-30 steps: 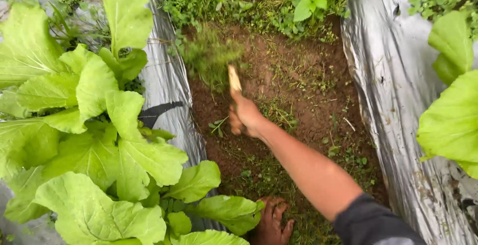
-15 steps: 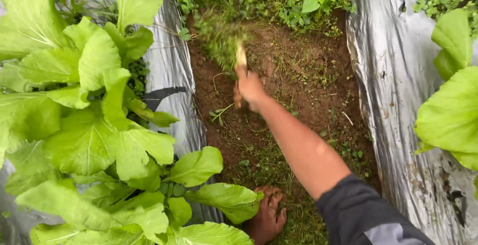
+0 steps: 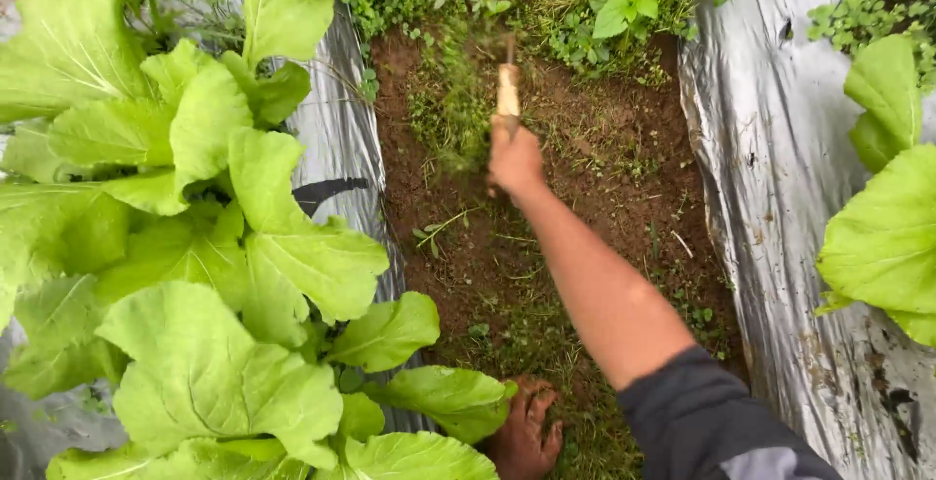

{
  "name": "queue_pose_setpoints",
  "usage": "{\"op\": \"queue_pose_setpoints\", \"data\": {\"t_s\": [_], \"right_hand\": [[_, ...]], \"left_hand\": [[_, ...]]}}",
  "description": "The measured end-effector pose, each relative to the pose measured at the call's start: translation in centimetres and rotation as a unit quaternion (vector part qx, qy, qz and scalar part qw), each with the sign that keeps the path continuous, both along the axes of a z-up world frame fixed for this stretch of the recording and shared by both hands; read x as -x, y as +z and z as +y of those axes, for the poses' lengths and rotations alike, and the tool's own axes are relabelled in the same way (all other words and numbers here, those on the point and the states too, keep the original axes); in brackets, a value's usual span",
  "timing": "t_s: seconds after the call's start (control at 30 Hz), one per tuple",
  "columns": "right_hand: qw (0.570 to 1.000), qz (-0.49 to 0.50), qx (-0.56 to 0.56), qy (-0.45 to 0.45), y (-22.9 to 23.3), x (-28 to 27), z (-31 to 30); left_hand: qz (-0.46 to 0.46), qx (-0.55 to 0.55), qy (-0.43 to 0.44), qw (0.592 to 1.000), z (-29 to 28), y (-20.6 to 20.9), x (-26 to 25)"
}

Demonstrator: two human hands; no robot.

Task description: The person kneels in a garden bed and uses a small hand hoe to remove weeds from the soil between rows of leafy green vegetables. They repeatedly scrape the ground and pull out the weeds by hand, clearing the area around the plants.

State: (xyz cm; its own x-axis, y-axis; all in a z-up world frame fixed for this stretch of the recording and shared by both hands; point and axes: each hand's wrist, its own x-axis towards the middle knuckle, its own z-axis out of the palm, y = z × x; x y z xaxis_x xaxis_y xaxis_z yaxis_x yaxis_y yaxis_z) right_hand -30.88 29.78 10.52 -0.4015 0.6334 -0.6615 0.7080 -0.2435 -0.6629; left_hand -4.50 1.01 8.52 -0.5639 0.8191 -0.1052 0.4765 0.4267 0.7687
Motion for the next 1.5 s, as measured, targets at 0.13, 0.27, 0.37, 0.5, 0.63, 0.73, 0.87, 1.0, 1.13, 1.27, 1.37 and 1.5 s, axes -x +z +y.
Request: {"op": "queue_pose_setpoints", "data": {"t_s": [0.13, 0.27, 0.37, 0.5, 0.63, 0.73, 0.87, 1.0, 1.13, 1.27, 1.37, 1.5], "right_hand": [[0.996, 0.08, 0.025, 0.036, 0.6, -0.9, -3.4], [0.988, 0.049, 0.134, 0.063, 4.5, -7.2, -3.6], [0.978, 0.016, 0.2, 0.062, 5.3, -11.2, -2.9], [0.996, -0.003, 0.083, -0.027, 2.6, -6.6, -1.0], [0.953, 0.139, 0.215, -0.162, 2.6, 0.8, 0.6], [0.965, 0.107, 0.231, -0.067, 4.5, 0.6, -1.6], [0.982, 0.079, 0.095, 0.144, 4.0, -5.9, -3.0], [0.967, 0.019, 0.16, 0.197, 5.8, -12.2, -1.7], [0.987, 0.004, 0.081, 0.138, 5.6, -9.3, 0.0], [0.974, 0.105, 0.191, -0.069, 4.7, -1.1, 0.2], [0.987, 0.022, 0.158, -0.024, 5.0, 0.8, -2.5], [0.985, 0.061, 0.157, 0.034, 3.8, -4.1, -2.9]], "left_hand": [[-0.012, 0.022, 0.014, 1.0, -1.1, -1.2, -1.9], [0.017, -0.023, 0.035, 0.999, -0.4, -1.7, -2.0], [0.015, 0.015, 0.03, 0.999, 0.0, -0.8, -1.5], [0.025, -0.013, -0.005, 1.0, -0.9, -1.0, -1.6], [-0.019, 0.006, 0.003, 1.0, -0.4, -0.9, -0.9], [-0.017, -0.002, -0.011, 1.0, -0.8, 0.0, -0.4], [0.019, -0.013, -0.001, 1.0, -0.9, -1.5, -1.6], [0.012, -0.003, -0.003, 1.0, -1.2, -2.4, -2.0], [-0.074, 0.009, 0.025, 0.997, -1.9, -3.9, -4.0], [-0.14, 0.07, 0.027, 0.987, -1.2, -1.7, -1.7], [-0.191, 0.056, 0.049, 0.979, -2.5, -4.5, -3.7], [-0.305, 0.043, 0.071, 0.949, -2.0, -4.8, -3.6]]}}
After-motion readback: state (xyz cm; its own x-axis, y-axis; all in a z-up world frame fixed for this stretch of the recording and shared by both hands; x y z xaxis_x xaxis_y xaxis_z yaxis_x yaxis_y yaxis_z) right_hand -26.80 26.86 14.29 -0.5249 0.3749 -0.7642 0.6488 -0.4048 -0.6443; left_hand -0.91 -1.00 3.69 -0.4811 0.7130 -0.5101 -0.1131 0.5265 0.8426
